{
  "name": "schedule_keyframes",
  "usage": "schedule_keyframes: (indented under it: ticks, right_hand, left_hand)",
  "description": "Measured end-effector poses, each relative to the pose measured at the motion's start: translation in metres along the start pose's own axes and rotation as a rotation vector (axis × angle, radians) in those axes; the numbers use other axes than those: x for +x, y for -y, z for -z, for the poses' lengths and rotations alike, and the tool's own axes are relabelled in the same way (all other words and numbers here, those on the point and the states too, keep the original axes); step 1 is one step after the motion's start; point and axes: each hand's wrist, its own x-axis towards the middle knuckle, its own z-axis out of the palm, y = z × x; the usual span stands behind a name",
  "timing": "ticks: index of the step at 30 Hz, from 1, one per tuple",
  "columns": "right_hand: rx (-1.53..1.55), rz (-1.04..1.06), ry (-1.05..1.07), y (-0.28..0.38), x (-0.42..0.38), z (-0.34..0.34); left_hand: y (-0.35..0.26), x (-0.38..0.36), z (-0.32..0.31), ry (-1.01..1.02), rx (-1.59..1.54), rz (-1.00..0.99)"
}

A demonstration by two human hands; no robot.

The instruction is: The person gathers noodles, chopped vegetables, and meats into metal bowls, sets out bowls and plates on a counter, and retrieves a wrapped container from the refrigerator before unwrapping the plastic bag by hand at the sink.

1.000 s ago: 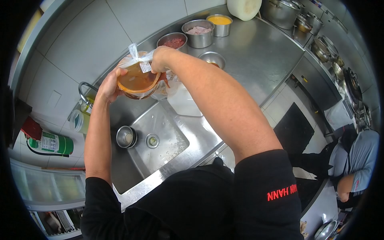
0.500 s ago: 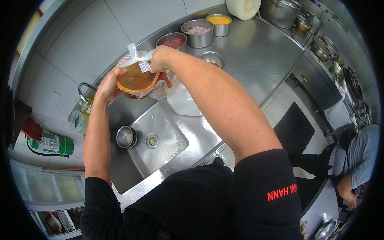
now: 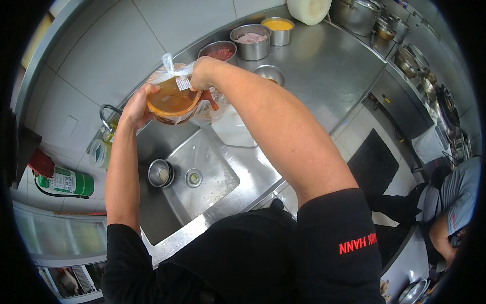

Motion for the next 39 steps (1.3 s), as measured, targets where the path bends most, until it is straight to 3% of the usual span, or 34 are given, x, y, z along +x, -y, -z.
schedule_keyframes:
  ticks: [39]
  right_hand:
    - [0.026, 0.014, -0.002, -0.003, 0.002, -0.002]
  left_hand:
    - [-0.004, 0.005, 0.010, 0.053, 0.097, -0.009]
